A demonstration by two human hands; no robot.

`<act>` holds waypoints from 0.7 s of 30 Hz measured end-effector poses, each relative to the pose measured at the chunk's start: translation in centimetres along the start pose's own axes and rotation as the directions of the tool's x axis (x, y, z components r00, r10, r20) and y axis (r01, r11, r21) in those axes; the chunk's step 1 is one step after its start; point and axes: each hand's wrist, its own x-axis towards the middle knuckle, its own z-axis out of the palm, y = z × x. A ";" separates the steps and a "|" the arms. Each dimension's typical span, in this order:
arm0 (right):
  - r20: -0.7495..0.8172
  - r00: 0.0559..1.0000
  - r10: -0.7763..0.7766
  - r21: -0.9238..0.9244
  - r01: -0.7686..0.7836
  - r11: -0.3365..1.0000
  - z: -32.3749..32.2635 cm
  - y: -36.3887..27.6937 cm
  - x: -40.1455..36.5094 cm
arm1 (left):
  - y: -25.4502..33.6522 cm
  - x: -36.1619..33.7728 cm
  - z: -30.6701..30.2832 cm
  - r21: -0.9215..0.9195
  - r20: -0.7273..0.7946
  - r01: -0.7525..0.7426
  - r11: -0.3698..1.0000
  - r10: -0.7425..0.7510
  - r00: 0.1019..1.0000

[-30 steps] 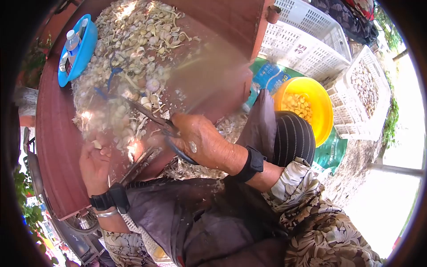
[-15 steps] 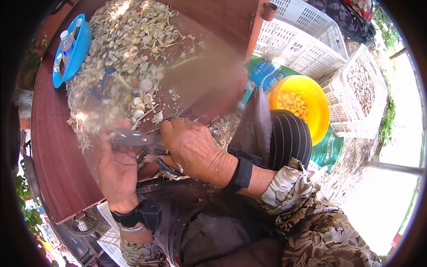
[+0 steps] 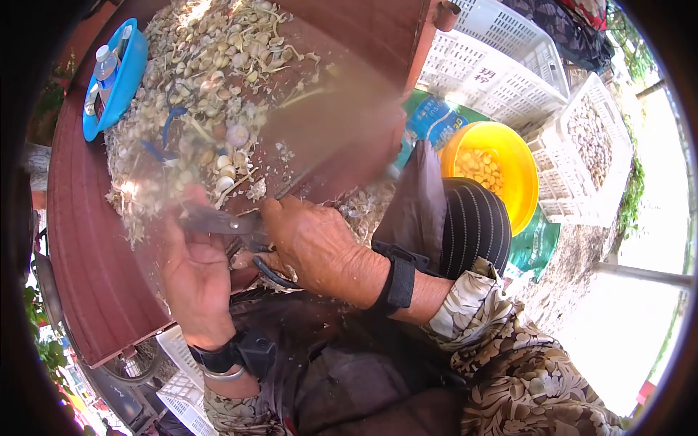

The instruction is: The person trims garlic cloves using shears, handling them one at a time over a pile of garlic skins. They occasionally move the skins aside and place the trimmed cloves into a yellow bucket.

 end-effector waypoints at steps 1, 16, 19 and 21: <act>-0.002 1.000 -0.020 0.027 0.021 0.999 0.1 0.1 0.0 | -0.1 0.0 0.2 -0.019 -0.038 -0.011 1.000 0.011 0.999; 0.040 0.993 -0.110 0.371 0.088 0.925 2.0 1.1 0.1 | -1.0 1.0 -0.7 -0.046 -0.059 0.051 0.998 -0.054 0.997; -0.029 0.990 -0.140 0.606 0.129 0.785 2.3 0.5 0.3 | -0.9 1.5 -1.5 -0.124 -0.077 0.106 0.987 -0.116 0.990; -0.133 0.982 -0.131 0.675 0.187 0.714 3.5 1.0 0.8 | -0.5 1.7 -1.8 -0.092 -0.054 0.056 0.994 -0.061 0.997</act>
